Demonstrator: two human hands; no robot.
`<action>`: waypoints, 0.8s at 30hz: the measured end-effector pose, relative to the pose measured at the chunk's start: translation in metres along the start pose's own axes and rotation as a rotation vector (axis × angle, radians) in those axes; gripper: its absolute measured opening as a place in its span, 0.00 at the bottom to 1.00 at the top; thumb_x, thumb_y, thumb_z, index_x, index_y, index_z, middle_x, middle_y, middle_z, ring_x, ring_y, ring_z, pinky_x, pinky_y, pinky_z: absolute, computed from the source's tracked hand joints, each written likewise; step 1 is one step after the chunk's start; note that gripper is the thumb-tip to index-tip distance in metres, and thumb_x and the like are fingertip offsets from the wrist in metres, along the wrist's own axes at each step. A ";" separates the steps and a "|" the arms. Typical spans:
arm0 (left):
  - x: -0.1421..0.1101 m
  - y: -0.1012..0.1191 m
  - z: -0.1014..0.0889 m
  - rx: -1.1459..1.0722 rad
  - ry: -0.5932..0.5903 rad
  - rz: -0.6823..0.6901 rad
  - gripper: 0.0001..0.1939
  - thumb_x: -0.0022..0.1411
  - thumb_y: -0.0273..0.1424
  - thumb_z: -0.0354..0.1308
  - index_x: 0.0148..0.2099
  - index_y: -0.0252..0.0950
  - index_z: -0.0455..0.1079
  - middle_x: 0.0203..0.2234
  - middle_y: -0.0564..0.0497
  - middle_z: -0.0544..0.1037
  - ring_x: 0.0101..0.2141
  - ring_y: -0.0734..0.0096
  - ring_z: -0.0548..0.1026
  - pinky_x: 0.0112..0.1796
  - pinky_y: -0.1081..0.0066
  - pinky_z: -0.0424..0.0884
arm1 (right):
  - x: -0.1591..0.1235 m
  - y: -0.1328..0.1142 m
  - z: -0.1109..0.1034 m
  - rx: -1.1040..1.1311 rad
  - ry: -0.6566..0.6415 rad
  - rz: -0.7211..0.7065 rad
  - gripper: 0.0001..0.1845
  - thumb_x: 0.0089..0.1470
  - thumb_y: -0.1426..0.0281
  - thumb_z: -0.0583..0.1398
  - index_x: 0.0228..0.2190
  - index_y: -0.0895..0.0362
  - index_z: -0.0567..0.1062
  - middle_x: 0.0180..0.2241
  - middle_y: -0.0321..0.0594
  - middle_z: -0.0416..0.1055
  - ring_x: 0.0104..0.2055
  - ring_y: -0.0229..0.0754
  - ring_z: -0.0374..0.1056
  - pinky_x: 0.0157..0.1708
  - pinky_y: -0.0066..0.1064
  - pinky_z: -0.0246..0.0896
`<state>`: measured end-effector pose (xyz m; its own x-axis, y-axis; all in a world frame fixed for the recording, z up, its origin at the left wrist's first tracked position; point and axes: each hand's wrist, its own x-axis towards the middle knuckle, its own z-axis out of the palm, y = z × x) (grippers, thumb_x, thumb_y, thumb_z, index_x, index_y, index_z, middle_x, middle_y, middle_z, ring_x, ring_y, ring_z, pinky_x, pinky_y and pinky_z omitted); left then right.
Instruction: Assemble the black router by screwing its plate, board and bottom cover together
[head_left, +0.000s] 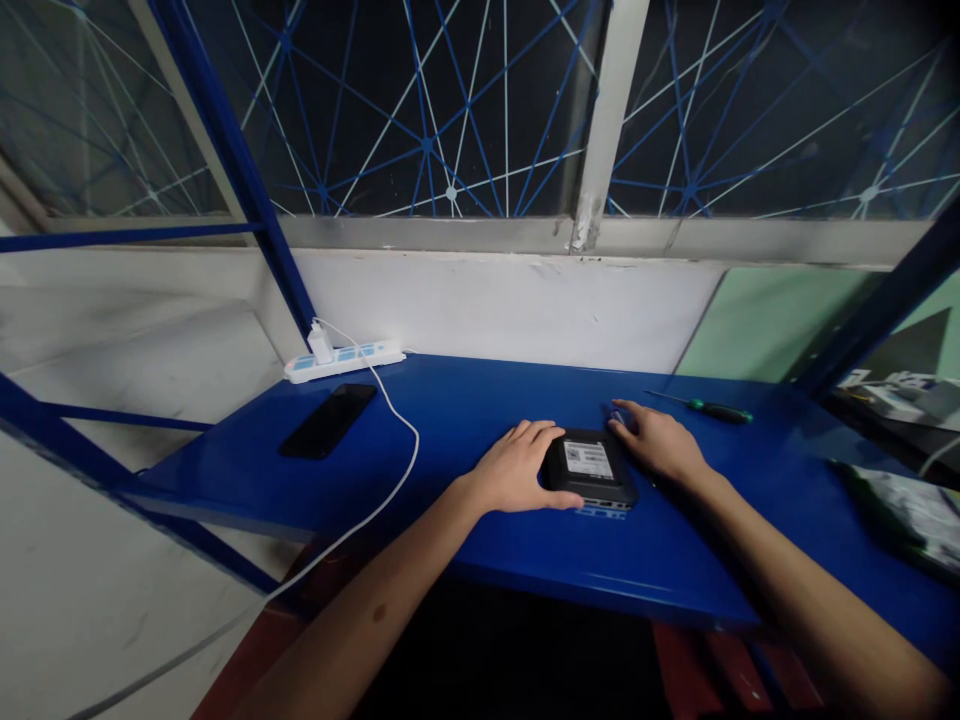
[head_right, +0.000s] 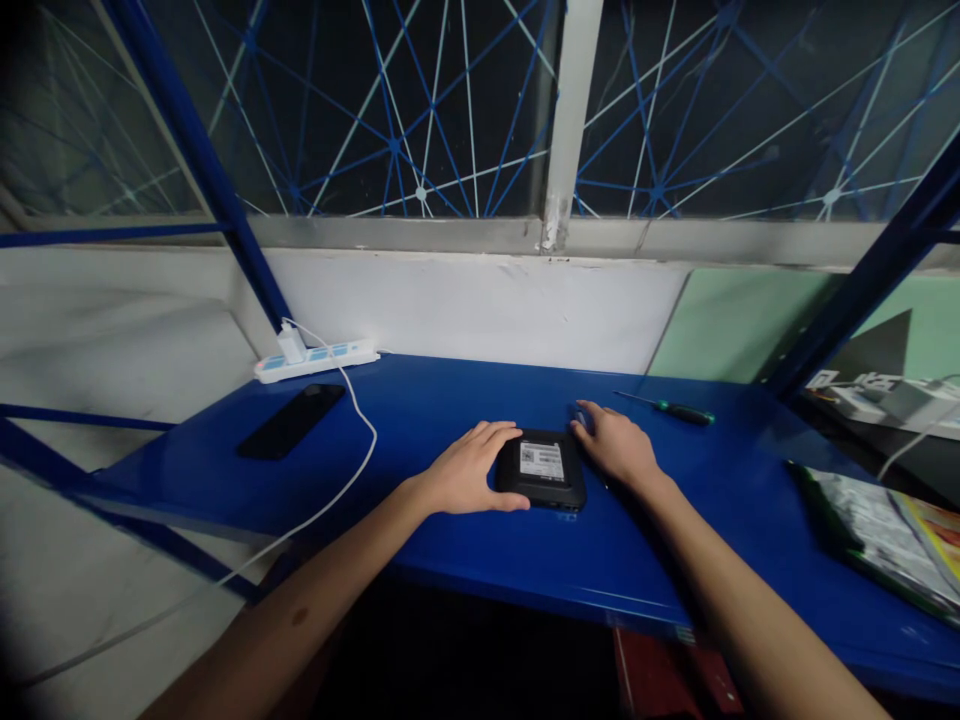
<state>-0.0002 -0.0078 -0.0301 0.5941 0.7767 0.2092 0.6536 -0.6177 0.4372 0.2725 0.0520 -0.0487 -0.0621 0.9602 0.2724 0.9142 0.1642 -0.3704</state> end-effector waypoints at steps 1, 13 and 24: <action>0.000 0.000 0.000 -0.002 -0.001 -0.001 0.51 0.51 0.63 0.60 0.69 0.40 0.55 0.65 0.40 0.61 0.63 0.41 0.60 0.60 0.43 0.60 | 0.001 0.002 -0.002 -0.009 -0.001 0.008 0.29 0.58 0.50 0.55 0.55 0.50 0.74 0.36 0.45 0.81 0.37 0.52 0.76 0.35 0.38 0.65; -0.001 0.000 0.000 0.013 -0.004 0.000 0.52 0.52 0.64 0.59 0.69 0.39 0.54 0.66 0.40 0.60 0.63 0.42 0.60 0.61 0.44 0.60 | 0.022 0.093 -0.054 -0.215 0.235 0.196 0.25 0.60 0.62 0.55 0.53 0.65 0.73 0.50 0.71 0.70 0.52 0.67 0.68 0.44 0.48 0.60; -0.001 -0.001 0.000 0.020 -0.028 -0.017 0.53 0.52 0.64 0.59 0.69 0.37 0.53 0.67 0.39 0.59 0.65 0.40 0.58 0.62 0.44 0.59 | 0.016 0.129 -0.040 -0.080 0.167 0.321 0.23 0.53 0.67 0.59 0.51 0.58 0.76 0.46 0.63 0.73 0.49 0.65 0.70 0.46 0.50 0.61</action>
<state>-0.0014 -0.0080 -0.0304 0.5958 0.7834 0.1770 0.6725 -0.6071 0.4232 0.4052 0.0794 -0.0566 0.2935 0.9087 0.2970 0.9053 -0.1644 -0.3917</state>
